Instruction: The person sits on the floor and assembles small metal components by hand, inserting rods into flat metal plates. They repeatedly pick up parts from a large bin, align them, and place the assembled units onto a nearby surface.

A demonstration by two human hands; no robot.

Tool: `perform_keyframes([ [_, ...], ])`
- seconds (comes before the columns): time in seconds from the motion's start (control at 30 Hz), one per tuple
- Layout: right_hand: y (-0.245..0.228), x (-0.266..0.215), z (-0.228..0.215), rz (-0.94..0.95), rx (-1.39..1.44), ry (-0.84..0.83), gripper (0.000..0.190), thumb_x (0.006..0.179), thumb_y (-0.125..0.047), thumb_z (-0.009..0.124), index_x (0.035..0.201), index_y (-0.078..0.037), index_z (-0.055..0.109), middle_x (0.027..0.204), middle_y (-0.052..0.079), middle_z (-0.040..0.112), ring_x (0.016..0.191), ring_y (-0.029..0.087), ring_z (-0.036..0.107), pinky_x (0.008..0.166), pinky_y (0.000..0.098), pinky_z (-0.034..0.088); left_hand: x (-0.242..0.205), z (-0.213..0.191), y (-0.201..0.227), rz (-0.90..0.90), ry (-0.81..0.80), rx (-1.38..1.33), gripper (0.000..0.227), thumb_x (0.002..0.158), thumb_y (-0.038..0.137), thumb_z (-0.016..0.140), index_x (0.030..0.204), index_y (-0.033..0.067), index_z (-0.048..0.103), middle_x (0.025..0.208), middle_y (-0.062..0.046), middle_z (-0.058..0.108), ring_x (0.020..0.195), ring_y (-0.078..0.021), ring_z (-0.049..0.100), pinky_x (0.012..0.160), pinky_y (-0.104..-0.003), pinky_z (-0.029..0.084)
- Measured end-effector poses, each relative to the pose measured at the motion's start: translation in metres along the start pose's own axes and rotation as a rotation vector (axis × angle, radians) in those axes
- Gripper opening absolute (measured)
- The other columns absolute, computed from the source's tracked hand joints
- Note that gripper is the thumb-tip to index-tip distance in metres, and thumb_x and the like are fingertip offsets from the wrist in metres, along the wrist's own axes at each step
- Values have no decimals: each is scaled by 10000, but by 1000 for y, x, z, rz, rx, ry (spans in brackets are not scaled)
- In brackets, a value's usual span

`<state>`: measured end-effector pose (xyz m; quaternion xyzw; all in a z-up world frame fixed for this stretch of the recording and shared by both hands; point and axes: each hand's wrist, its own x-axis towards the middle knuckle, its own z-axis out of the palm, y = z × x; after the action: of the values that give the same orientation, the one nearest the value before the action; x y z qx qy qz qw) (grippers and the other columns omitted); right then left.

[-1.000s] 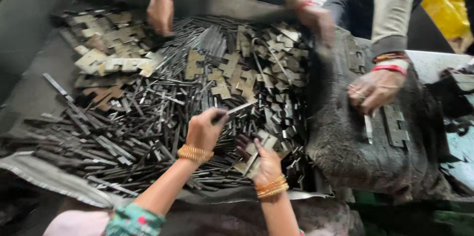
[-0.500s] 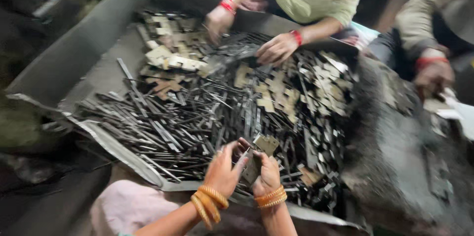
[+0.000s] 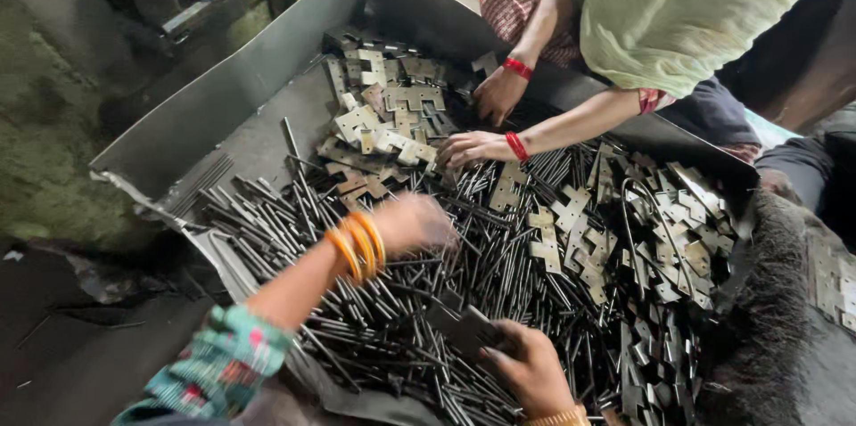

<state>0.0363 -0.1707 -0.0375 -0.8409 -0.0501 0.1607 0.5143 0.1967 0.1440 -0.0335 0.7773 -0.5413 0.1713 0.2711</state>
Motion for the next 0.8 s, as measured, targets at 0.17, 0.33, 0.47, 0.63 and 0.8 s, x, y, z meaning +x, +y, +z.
perform_keyframes([
  [0.17, 68, -30, -22, 92, 327, 136, 413, 740, -44, 838, 1136, 14, 739, 913, 86, 790, 817, 189, 716, 757, 348, 567, -75, 6, -178, -1662, 489, 301, 497, 863, 356, 772, 1184, -8, 664, 1172, -282, 689, 1093, -468, 658, 913, -553, 527],
  [0.33, 77, -17, -34, 129, 434, 219, 456, 746, -22, 817, 1189, 19, 717, 1019, 99, 777, 930, 183, 699, 849, 330, 535, -130, 5, -251, -1684, 365, 328, 807, 804, 477, 841, 1317, -73, 547, 1265, -355, 604, 1179, -496, 583, 988, -546, 473],
  [0.47, 62, -66, -48, 168, 486, 365, 491, 752, -4, 801, 1231, 23, 699, 1103, 109, 767, 1020, 179, 685, 922, 315, 510, -77, 19, -259, -1679, 214, 357, 769, 806, 474, 832, 1286, -69, 574, 1224, -338, 627, 1134, -479, 595, 960, -538, 481],
  [0.63, 52, -137, -40, 197, 581, 667, 536, 759, 18, 780, 1284, 28, 677, 1209, 122, 754, 1132, 173, 668, 1014, 296, 478, 12, 57, -233, -1532, 48, 355, 723, 809, 470, 821, 1246, -64, 607, 1174, -317, 655, 1078, -459, 611, 926, -529, 490],
  [0.8, 54, -161, -74, 53, 546, 987, 364, 782, 38, 795, 1137, 91, 733, 999, 76, 768, 864, 121, 668, 773, 263, 544, 66, 72, -196, -1397, 129, 335, 679, 812, 467, 810, 1207, -59, 640, 1123, -296, 682, 1022, -438, 627, 891, -519, 500],
])
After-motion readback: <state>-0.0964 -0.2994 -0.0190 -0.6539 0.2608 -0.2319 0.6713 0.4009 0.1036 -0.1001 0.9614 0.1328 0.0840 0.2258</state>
